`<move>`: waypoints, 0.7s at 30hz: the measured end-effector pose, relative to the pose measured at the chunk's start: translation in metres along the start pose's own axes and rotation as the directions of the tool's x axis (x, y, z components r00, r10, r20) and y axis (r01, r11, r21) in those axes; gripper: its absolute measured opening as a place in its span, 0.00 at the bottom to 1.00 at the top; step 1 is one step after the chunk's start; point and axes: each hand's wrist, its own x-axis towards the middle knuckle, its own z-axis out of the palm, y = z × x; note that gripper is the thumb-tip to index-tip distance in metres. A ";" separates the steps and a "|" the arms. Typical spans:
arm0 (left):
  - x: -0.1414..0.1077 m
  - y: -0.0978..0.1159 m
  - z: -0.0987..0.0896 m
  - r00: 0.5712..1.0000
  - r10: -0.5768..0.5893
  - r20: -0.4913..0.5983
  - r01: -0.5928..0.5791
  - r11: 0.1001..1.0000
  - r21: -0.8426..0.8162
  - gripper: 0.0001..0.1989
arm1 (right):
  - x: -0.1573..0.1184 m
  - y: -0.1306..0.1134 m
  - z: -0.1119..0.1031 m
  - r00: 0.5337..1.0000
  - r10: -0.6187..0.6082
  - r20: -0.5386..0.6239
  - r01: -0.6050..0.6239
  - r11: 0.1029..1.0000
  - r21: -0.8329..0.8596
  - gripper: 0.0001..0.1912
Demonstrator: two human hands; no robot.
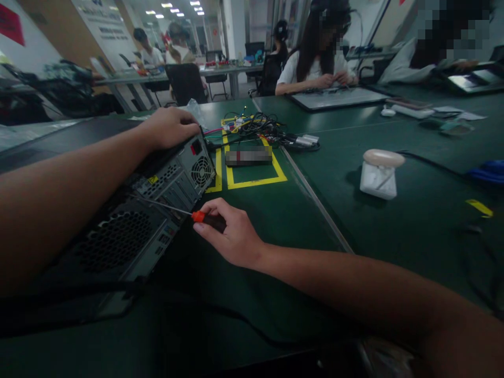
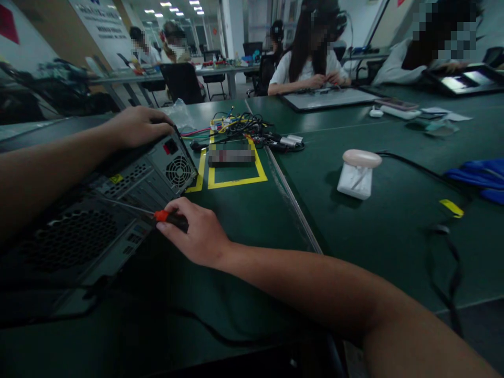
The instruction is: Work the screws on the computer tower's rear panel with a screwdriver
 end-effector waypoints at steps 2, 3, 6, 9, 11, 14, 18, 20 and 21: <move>0.000 0.000 0.000 1.000 -0.004 -0.002 0.004 1.000 -0.001 0.33 | 0.001 -0.001 0.000 1.000 -0.003 -0.010 0.003 1.000 -0.003 0.12; 0.000 -0.001 0.000 1.000 -0.002 0.000 0.002 1.000 -0.003 0.34 | 0.001 -0.001 -0.001 1.000 -0.003 -0.011 0.003 1.000 -0.006 0.12; 0.000 -0.001 0.000 1.000 0.011 0.010 -0.010 1.000 -0.005 0.35 | 0.001 -0.001 -0.002 1.000 -0.001 -0.001 0.001 1.000 -0.014 0.12; 0.000 0.000 -0.001 1.000 -0.003 0.017 0.003 1.000 0.005 0.34 | 0.002 0.000 -0.002 1.000 -0.006 -0.006 0.006 1.000 -0.021 0.12; 0.000 0.001 -0.002 1.000 -0.020 0.018 0.020 1.000 0.005 0.33 | 0.002 0.000 -0.003 1.000 -0.005 -0.009 0.005 1.000 -0.026 0.12; 0.000 0.001 -0.002 1.000 -0.016 0.024 0.016 1.000 0.000 0.33 | 0.002 0.000 -0.003 1.000 -0.001 -0.009 0.001 0.999 -0.035 0.12; 0.000 0.000 -0.003 1.000 -0.008 0.019 0.008 1.000 0.002 0.34 | 0.002 -0.001 -0.002 1.000 -0.007 -0.014 0.007 0.999 -0.041 0.12; 0.000 0.000 -0.002 1.000 -0.008 0.026 0.008 1.000 -0.004 0.34 | 0.002 0.000 -0.002 1.000 -0.003 -0.019 0.002 0.999 -0.050 0.12; 0.000 0.000 -0.002 1.000 -0.005 0.029 0.005 1.000 -0.004 0.34 | 0.002 0.000 -0.002 1.000 -0.001 -0.020 0.000 0.998 -0.055 0.12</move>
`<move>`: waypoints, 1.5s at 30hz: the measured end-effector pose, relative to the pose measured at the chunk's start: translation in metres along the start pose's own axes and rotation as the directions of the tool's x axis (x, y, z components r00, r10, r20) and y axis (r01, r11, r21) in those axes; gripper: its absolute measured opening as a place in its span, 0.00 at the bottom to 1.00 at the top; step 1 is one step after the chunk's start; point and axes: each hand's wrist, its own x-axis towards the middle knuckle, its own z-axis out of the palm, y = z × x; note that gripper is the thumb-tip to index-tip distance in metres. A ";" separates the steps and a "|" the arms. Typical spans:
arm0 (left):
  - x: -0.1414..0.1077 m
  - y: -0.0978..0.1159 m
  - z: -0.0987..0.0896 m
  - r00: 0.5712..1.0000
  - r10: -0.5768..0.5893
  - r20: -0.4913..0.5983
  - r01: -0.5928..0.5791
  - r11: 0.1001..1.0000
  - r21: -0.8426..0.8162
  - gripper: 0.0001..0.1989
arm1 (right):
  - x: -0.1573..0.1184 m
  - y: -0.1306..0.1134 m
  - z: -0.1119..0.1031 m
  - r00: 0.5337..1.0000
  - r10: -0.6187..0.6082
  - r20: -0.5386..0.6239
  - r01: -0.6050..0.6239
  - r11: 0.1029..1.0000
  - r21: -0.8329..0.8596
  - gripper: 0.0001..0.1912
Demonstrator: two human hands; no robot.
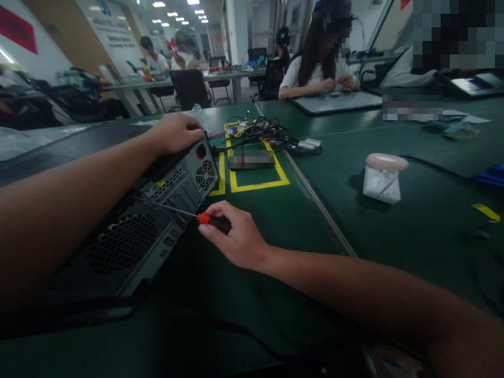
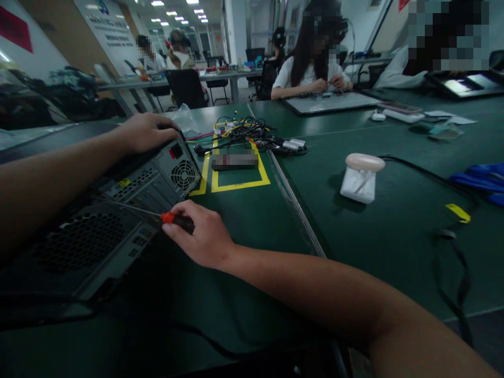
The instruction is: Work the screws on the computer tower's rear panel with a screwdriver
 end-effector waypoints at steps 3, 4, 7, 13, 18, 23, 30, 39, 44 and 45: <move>0.000 0.000 0.000 1.000 0.011 -0.012 -0.011 1.000 0.014 0.34 | 0.000 0.000 0.000 1.000 -0.005 0.004 0.005 1.000 -0.004 0.13; 0.000 0.001 0.000 1.000 0.013 -0.012 -0.013 1.000 0.017 0.34 | 0.000 0.000 0.001 1.000 -0.007 0.003 0.007 1.000 -0.004 0.13; 0.000 0.002 -0.001 1.000 0.016 0.007 -0.016 1.000 0.012 0.34 | 0.000 0.000 0.000 1.000 -0.009 -0.009 0.009 1.000 -0.006 0.13; -0.001 0.001 -0.001 1.000 0.027 -0.011 -0.027 1.000 -0.001 0.33 | 0.001 0.000 0.000 0.999 -0.032 -0.011 0.032 0.999 -0.041 0.14; 0.000 0.000 0.000 1.000 0.012 0.001 -0.012 1.000 -0.006 0.33 | 0.001 0.000 0.000 0.999 -0.049 0.003 0.049 0.998 -0.039 0.15; 0.000 0.001 0.000 1.000 0.010 -0.008 -0.010 1.000 0.001 0.34 | 0.000 -0.002 -0.001 1.000 -0.002 0.003 0.002 1.000 -0.014 0.14; -0.001 0.002 -0.001 1.000 0.014 -0.004 -0.014 1.000 0.000 0.35 | 0.002 -0.002 -0.002 1.000 -0.021 0.008 0.021 1.000 -0.009 0.12; -0.001 0.002 -0.002 1.000 0.015 -0.001 -0.015 1.000 0.007 0.34 | 0.001 -0.003 -0.002 1.000 -0.004 0.007 0.004 1.000 -0.030 0.12; -0.001 0.003 -0.002 1.000 0.009 0.001 -0.009 1.000 0.005 0.36 | 0.001 -0.003 -0.001 1.000 -0.010 0.005 0.010 1.000 -0.023 0.12; -0.001 0.003 -0.002 1.000 0.010 -0.002 -0.010 1.000 0.002 0.35 | 0.001 -0.003 -0.001 1.000 -0.011 0.003 0.011 1.000 -0.021 0.12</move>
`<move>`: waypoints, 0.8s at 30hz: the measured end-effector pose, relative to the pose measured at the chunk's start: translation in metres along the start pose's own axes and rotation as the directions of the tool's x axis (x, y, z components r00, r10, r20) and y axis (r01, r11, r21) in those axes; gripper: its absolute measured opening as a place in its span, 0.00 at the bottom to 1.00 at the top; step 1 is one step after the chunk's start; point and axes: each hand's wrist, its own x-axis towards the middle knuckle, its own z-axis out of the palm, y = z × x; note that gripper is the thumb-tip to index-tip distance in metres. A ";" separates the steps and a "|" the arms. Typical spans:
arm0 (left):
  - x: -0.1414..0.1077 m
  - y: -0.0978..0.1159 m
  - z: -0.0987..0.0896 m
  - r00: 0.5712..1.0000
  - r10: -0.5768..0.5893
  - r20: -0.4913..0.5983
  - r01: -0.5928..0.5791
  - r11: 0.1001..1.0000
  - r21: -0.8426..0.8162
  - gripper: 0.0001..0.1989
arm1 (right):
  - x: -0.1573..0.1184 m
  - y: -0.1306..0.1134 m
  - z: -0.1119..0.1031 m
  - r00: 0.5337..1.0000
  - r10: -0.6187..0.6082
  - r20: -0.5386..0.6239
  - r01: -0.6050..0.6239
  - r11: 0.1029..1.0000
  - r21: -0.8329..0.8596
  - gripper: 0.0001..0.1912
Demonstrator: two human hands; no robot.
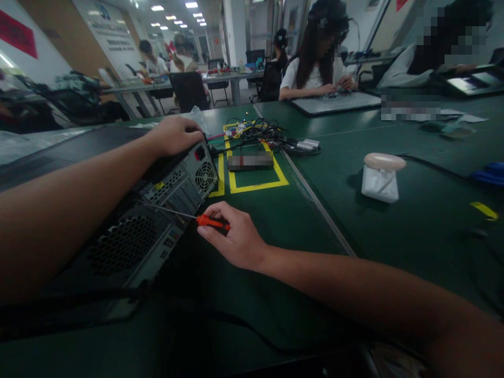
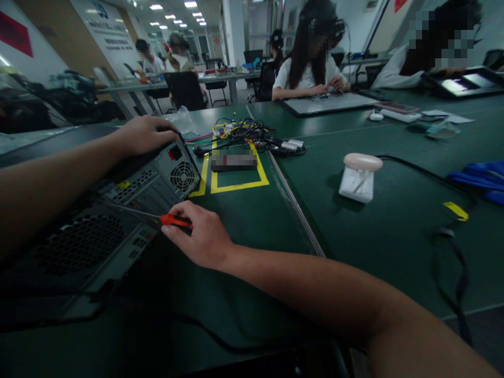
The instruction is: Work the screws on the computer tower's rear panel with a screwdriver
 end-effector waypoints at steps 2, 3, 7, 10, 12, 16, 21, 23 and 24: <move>0.000 0.000 0.000 1.000 -0.002 0.000 0.002 1.000 -0.013 0.34 | 0.000 0.000 0.000 1.000 0.000 -0.004 0.000 1.000 -0.001 0.12; 0.000 -0.001 0.000 1.000 -0.003 -0.002 0.003 1.000 -0.020 0.34 | 0.000 0.000 -0.001 1.000 -0.001 -0.003 0.001 1.000 -0.003 0.12; 0.001 -0.004 0.002 1.000 0.023 -0.016 -0.023 1.000 -0.018 0.35 | 0.001 -0.002 -0.002 1.000 -0.015 0.010 0.016 1.000 -0.014 0.13; 0.002 -0.005 0.002 0.999 0.036 -0.010 -0.036 0.999 -0.008 0.36 | 0.001 -0.003 -0.003 1.000 -0.010 0.012 0.011 1.000 -0.028 0.13; 0.002 -0.005 0.002 1.000 0.031 -0.002 -0.031 0.999 -0.007 0.35 | 0.001 -0.003 -0.003 1.000 -0.011 0.010 0.011 0.999 -0.036 0.13; 0.002 -0.006 0.003 0.999 0.037 -0.015 -0.038 0.999 -0.011 0.34 | 0.001 -0.001 -0.001 1.000 -0.026 0.008 0.026 0.999 -0.046 0.14; 0.002 -0.006 0.003 0.999 0.035 -0.007 -0.035 0.999 -0.018 0.33 | 0.000 0.003 0.001 0.998 -0.061 -0.010 0.060 0.998 -0.035 0.13; 0.002 -0.005 0.002 1.000 0.028 -0.010 -0.028 1.000 -0.012 0.33 | 0.000 0.004 0.001 0.997 -0.073 -0.012 0.073 0.997 -0.030 0.13; 0.001 -0.005 0.002 1.000 0.024 -0.012 -0.024 1.000 -0.010 0.33 | 0.000 0.004 0.001 0.997 -0.073 -0.011 0.073 0.997 -0.031 0.13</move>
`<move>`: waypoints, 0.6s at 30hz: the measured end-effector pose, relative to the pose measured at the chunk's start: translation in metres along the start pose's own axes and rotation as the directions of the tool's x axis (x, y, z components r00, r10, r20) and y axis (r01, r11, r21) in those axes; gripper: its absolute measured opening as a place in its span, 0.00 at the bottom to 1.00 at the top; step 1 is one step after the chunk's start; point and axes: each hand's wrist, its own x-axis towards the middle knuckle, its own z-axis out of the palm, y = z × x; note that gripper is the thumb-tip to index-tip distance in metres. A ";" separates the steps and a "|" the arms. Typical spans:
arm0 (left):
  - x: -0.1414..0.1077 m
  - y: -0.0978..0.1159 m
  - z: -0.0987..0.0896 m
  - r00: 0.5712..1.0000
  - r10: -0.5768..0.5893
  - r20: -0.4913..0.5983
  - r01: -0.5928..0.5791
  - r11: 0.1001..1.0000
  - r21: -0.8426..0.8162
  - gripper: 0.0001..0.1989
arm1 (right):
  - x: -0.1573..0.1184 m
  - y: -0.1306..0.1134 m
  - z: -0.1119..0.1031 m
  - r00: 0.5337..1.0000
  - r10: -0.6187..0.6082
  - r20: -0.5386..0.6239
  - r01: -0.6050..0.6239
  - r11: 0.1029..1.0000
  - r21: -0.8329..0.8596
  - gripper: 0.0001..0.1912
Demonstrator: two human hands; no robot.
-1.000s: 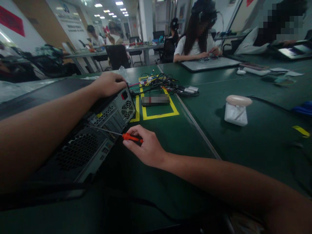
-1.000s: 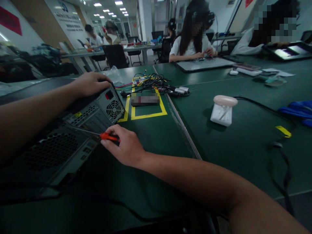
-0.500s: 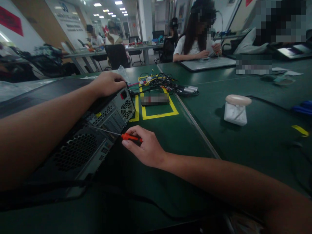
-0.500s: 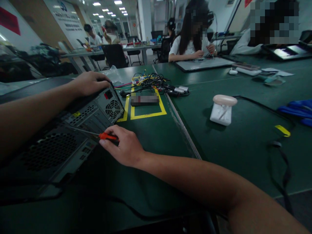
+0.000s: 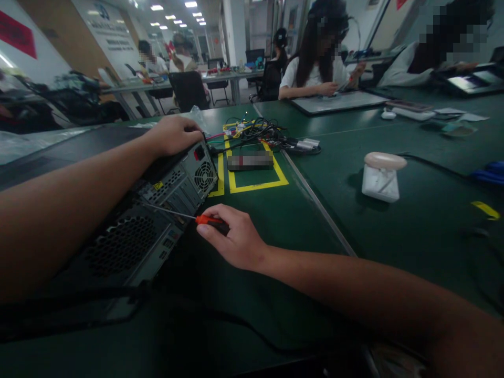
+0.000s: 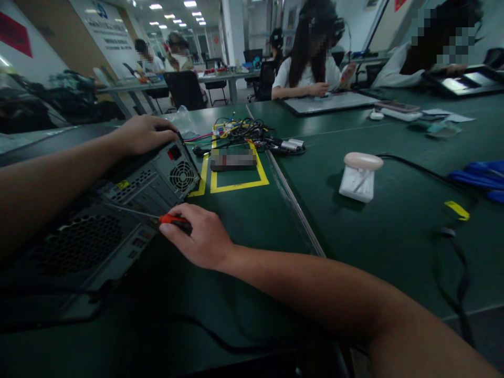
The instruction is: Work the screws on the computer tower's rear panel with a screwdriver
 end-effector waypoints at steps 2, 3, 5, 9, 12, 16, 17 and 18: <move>0.000 0.000 0.000 1.000 -0.006 -0.002 0.006 1.000 -0.006 0.33 | 0.000 -0.001 0.000 1.000 0.012 0.007 -0.012 1.000 -0.005 0.13; 0.000 0.000 0.000 1.000 -0.008 -0.001 0.008 1.000 -0.013 0.33 | 0.000 -0.001 0.001 1.000 0.020 0.012 -0.020 1.000 -0.007 0.13; 0.000 0.000 0.001 1.000 -0.011 -0.003 0.011 1.000 -0.021 0.33 | 0.001 -0.001 0.001 0.999 0.033 0.029 -0.033 0.999 -0.001 0.14; 0.001 -0.001 0.001 1.000 0.002 -0.002 -0.002 1.000 -0.006 0.33 | 0.002 -0.002 0.001 0.997 0.067 0.045 -0.069 0.997 0.044 0.14; 0.001 -0.001 0.001 1.000 0.013 0.006 -0.013 1.000 -0.007 0.33 | 0.001 -0.002 0.000 0.994 0.098 0.041 -0.101 0.992 0.069 0.17; 0.001 0.000 0.000 1.000 0.005 -0.006 -0.005 1.000 -0.005 0.33 | 0.001 -0.001 0.001 0.997 0.065 0.028 -0.067 0.995 0.079 0.14; 0.001 0.001 0.000 1.000 -0.001 -0.006 0.001 1.000 -0.003 0.33 | 0.001 -0.002 0.000 0.998 0.060 0.027 -0.062 0.995 0.081 0.13; 0.001 0.002 0.000 1.000 -0.007 -0.002 0.007 1.000 -0.003 0.33 | 0.002 -0.002 0.000 0.998 0.059 0.028 -0.061 0.995 0.082 0.12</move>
